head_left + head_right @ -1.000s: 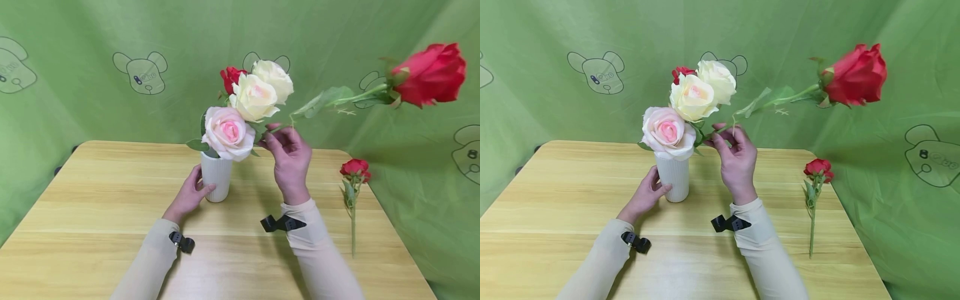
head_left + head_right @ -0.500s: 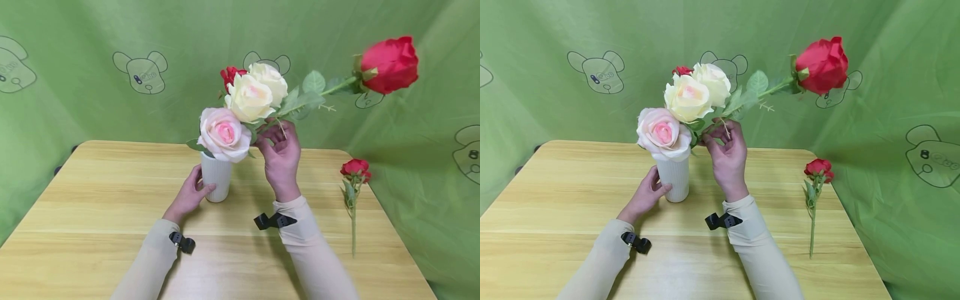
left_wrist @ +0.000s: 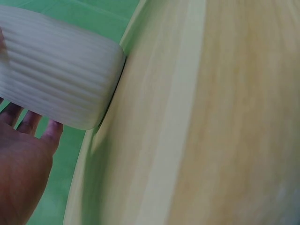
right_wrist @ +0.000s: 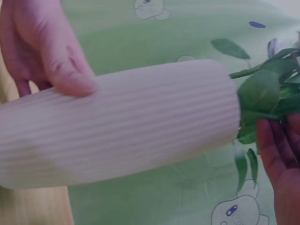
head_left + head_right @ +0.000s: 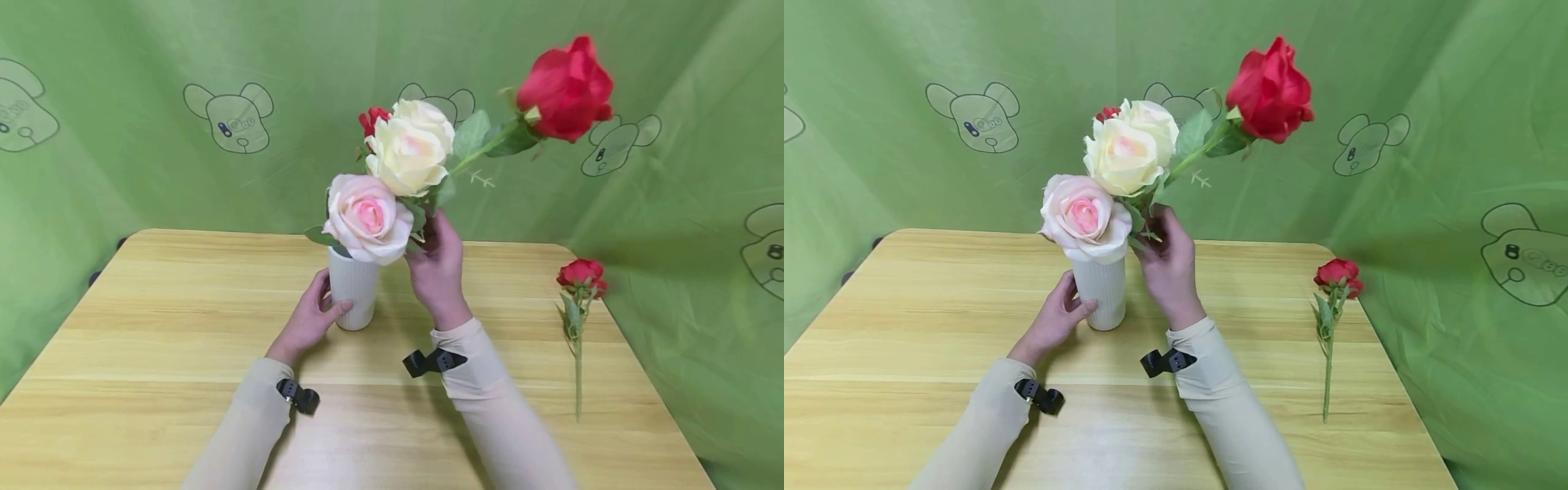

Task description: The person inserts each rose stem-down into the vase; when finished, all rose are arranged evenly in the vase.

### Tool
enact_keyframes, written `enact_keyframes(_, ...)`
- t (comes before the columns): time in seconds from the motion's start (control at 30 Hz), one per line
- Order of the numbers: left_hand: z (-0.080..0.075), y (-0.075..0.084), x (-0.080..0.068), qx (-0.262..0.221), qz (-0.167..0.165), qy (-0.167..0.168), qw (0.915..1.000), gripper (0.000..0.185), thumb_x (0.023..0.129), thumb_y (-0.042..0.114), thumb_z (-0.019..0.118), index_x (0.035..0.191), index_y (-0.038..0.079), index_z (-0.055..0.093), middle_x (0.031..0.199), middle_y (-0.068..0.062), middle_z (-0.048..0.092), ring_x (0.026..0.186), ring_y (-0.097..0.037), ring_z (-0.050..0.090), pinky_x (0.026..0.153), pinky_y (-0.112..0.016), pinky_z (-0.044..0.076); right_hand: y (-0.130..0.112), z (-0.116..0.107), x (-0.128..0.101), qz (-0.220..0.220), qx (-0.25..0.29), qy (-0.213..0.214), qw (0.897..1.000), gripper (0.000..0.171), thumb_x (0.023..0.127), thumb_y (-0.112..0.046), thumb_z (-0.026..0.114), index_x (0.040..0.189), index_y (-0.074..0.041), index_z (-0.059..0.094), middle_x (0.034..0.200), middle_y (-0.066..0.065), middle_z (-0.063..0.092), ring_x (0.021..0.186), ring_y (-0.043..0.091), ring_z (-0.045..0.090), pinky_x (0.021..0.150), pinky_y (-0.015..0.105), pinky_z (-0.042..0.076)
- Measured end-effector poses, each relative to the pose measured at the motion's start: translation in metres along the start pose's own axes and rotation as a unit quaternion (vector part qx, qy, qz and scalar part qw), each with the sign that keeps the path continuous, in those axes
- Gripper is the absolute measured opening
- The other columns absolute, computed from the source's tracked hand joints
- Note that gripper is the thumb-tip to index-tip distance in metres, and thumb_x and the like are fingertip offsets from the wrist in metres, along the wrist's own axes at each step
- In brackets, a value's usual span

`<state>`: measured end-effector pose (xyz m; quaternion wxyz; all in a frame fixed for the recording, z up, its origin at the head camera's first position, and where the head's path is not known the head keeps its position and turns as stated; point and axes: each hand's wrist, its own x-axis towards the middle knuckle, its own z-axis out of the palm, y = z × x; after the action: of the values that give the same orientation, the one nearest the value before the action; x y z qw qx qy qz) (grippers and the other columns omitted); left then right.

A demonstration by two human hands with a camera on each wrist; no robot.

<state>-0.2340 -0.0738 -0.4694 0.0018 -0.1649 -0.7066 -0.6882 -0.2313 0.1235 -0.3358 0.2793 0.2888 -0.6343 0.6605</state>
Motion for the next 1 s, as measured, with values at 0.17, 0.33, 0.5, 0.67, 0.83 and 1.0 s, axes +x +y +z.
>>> enact_keyframes(0.17, 0.001, 0.000, -0.001, 0.001, 0.007, 0.003, 1.0000, 0.070, 0.090, -0.001, 0.067, 0.148, -0.003, 0.028, 0.147, -0.027, 0.036, 0.137, -0.037, 0.035, 0.114, -0.043, 0.031, 0.007, 0.000, -0.004, 0.027, -0.060, -0.019, 0.998, 0.052, 0.071, 0.030, 0.052, 0.121, 0.016, 0.053, 0.112, 0.030, 0.061, 0.098, 0.041, 0.063, 0.082, 0.034, 0.059)
enact_keyframes(0.33, 0.002, 0.012, -0.004, -0.001, 0.001, -0.001, 1.0000, 0.069, 0.090, -0.003, 0.066, 0.148, -0.006, 0.027, 0.147, -0.030, 0.034, 0.137, -0.040, 0.033, 0.114, -0.046, 0.030, 0.011, 0.001, -0.006, 0.033, -0.112, -0.030, 0.993, 0.050, 0.074, 0.024, 0.059, 0.122, 0.013, 0.057, 0.115, 0.027, 0.063, 0.104, 0.039, 0.063, 0.090, 0.036, 0.055)
enact_keyframes(0.5, 0.003, 0.022, -0.006, 0.001, -0.011, -0.004, 0.9999, 0.069, 0.090, -0.003, 0.066, 0.147, -0.007, 0.027, 0.147, -0.030, 0.034, 0.137, -0.040, 0.034, 0.114, -0.046, 0.030, 0.016, -0.002, -0.007, 0.033, -0.173, -0.072, 0.982, 0.045, 0.077, 0.018, 0.066, 0.121, 0.010, 0.061, 0.120, 0.022, 0.065, 0.115, 0.032, 0.059, 0.101, 0.037, 0.047)
enact_keyframes(0.67, 0.000, 0.004, -0.001, 0.000, -0.010, 0.000, 1.0000, 0.070, 0.091, 0.000, 0.066, 0.149, -0.002, 0.027, 0.148, -0.027, 0.034, 0.137, -0.038, 0.034, 0.114, -0.044, 0.030, 0.013, -0.008, -0.005, 0.042, -0.189, -0.109, 0.975, 0.044, 0.083, 0.014, 0.064, 0.126, 0.006, 0.060, 0.127, 0.019, 0.062, 0.120, 0.031, 0.056, 0.105, 0.038, 0.043)
enact_keyframes(0.83, -0.001, -0.005, 0.000, 0.009, -0.002, 0.005, 0.9999, 0.070, 0.091, 0.003, 0.068, 0.150, 0.003, 0.029, 0.148, -0.023, 0.037, 0.136, -0.034, 0.036, 0.113, -0.042, 0.032, 0.008, -0.013, -0.004, 0.042, -0.146, -0.083, 0.985, 0.031, 0.084, 0.014, 0.063, 0.115, 0.012, 0.063, 0.113, 0.024, 0.066, 0.107, 0.032, 0.062, 0.101, 0.040, 0.047)
enact_keyframes(1.0, 0.000, -0.004, 0.000, 0.011, 0.003, 0.006, 0.9999, 0.069, 0.091, 0.005, 0.069, 0.149, 0.003, 0.031, 0.147, -0.022, 0.038, 0.136, -0.033, 0.037, 0.113, -0.042, 0.033, 0.002, -0.017, -0.005, 0.044, -0.055, 0.004, 0.998, 0.019, 0.082, 0.016, 0.063, 0.101, 0.016, 0.061, 0.098, 0.019, 0.066, 0.094, 0.025, 0.065, 0.092, 0.038, 0.054)
